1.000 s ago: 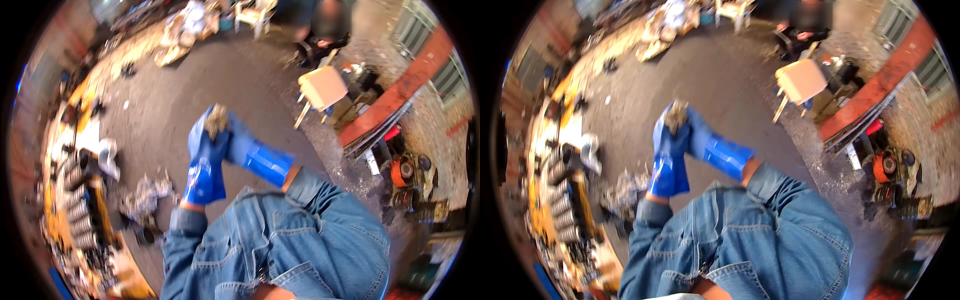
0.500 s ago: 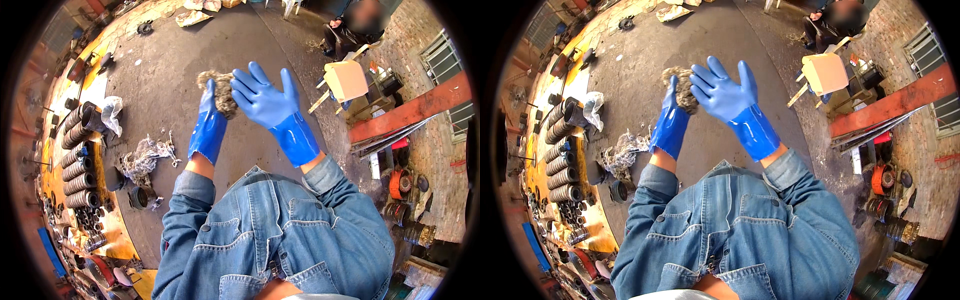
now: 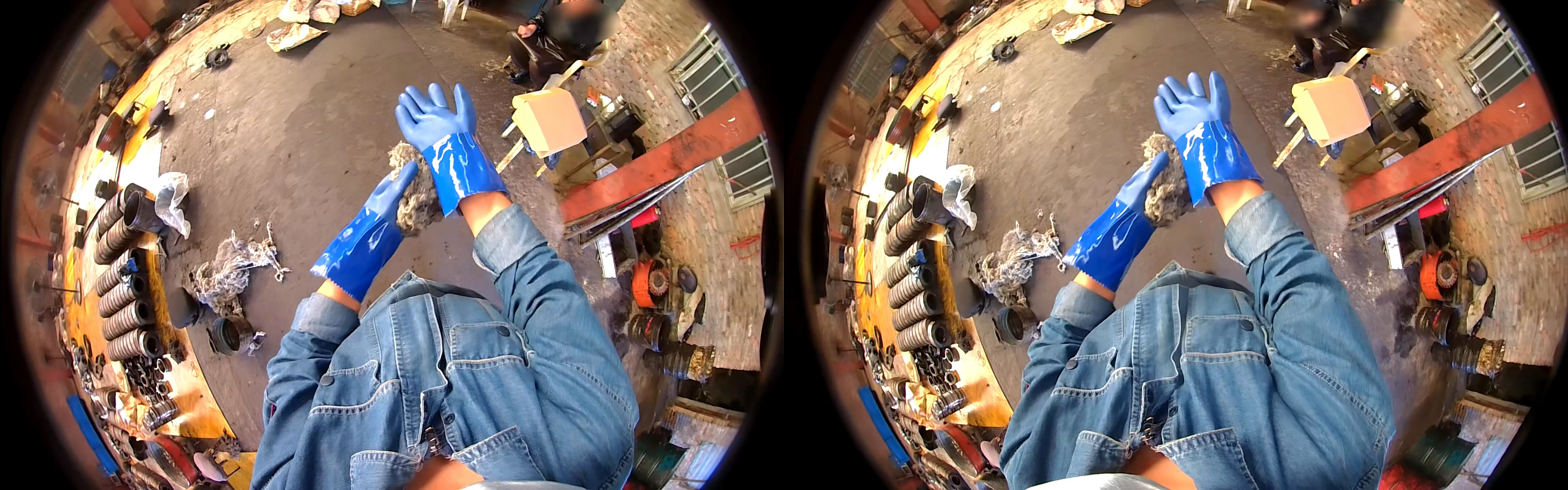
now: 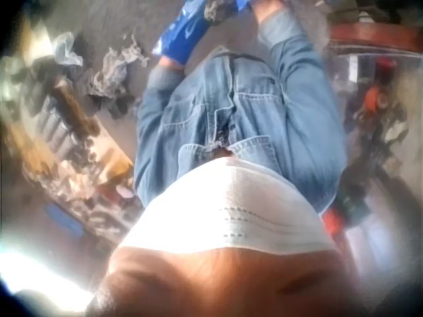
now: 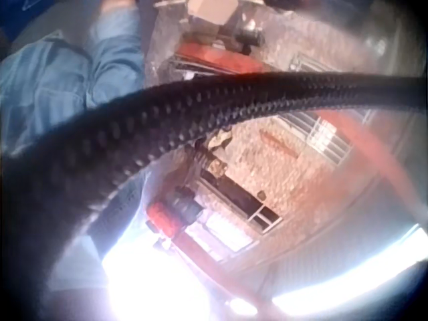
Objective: The person sits on the floor of a workshop and uses a rag to wipe and clean a coiled metal wire. They manipulate the wire with gloved hands, rubbing the rag along its length to remove dirt or residue.
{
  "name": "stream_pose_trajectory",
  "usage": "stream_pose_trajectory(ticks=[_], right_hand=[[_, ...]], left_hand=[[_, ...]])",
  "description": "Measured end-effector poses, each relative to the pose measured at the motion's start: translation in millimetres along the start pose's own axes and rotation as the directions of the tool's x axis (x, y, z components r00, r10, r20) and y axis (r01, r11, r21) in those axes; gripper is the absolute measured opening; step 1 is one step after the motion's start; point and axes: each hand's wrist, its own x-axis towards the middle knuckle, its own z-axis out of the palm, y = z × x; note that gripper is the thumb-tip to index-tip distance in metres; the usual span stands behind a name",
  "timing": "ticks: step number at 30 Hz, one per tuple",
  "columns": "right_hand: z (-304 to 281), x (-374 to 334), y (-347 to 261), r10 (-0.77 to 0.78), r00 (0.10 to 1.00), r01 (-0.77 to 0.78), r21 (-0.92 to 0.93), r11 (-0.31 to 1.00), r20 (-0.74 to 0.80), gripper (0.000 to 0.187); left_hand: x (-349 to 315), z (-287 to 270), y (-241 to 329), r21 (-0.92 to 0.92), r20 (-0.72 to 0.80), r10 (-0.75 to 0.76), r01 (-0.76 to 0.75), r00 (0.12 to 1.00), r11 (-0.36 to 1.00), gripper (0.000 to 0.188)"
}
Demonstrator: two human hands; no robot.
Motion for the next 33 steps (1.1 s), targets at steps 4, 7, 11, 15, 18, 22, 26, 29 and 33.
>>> stream_pose_trajectory(ticks=[4, 7, 11, 15, 18, 22, 26, 29, 33], right_hand=[[-7.0, -1.7, -12.4, -0.033, 0.999, 0.029, -0.119, 0.992, -0.033, 0.083], [-8.3, -12.8, 10.8, 0.03, 0.995, -0.045, -0.162, 0.986, -0.092, 0.087], [-41.5, -19.7, 53.1, 0.056, 0.993, -0.081, -0.245, 0.966, -0.107, 0.085], [-43.0, -35.0, 62.0, 0.128, 0.988, -0.138, -0.126, 0.982, -0.083, 0.081], [-42.0, -36.7, 58.8, 0.2, 0.979, -0.198, 0.052, 0.979, -0.028, 0.078], [-41.5, -57.1, 18.9, 0.352, 0.896, -0.424, 0.759, 0.495, 0.271, 0.075], [-53.1, -17.2, -17.0, 0.057, 0.997, -0.058, 0.033, 0.998, 0.044, 0.081], [-10.6, -17.1, -16.3, 0.035, 0.995, -0.033, 0.025, 0.999, -0.093, 0.086], [24.0, -46.5, -18.1, -0.02, 0.999, 0.037, -0.579, 0.814, 0.036, 0.089]], left_hand=[[-16.6, -1.4, 29.1, 0.203, -0.087, 0.264, -0.242, 0.961, 0.949, 0.047], [-9.5, -5.7, 58.4, 0.526, 0.054, 0.628, -0.557, 0.776, 0.643, 0.039], [5.6, 23.6, 48.4, 0.715, 0.45, 0.666, -0.687, 0.595, 0.131, 0.034], [-13.4, 64.2, 27.1, 0.651, 0.756, 0.515, -0.54, 0.403, -0.534, 0.05], [-37.7, 70.2, 12.4, 0.594, 0.791, 0.353, -0.486, 0.5, -0.642, 0.068], [-45.0, 66.6, 14.2, 0.584, 0.779, 0.274, -0.495, 0.564, -0.644, 0.073], [-41.2, 40.0, 12.7, 0.535, 0.784, 0.202, -0.473, 0.587, -0.7, 0.063], [-16.1, -33.2, 20.4, 0.785, 0.619, 0.377, -0.559, 0.689, -0.268, 0.058], [-10.5, -56.7, 33.1, 0.261, 0.013, 0.43, -0.418, 0.903, 0.87, 0.044]])
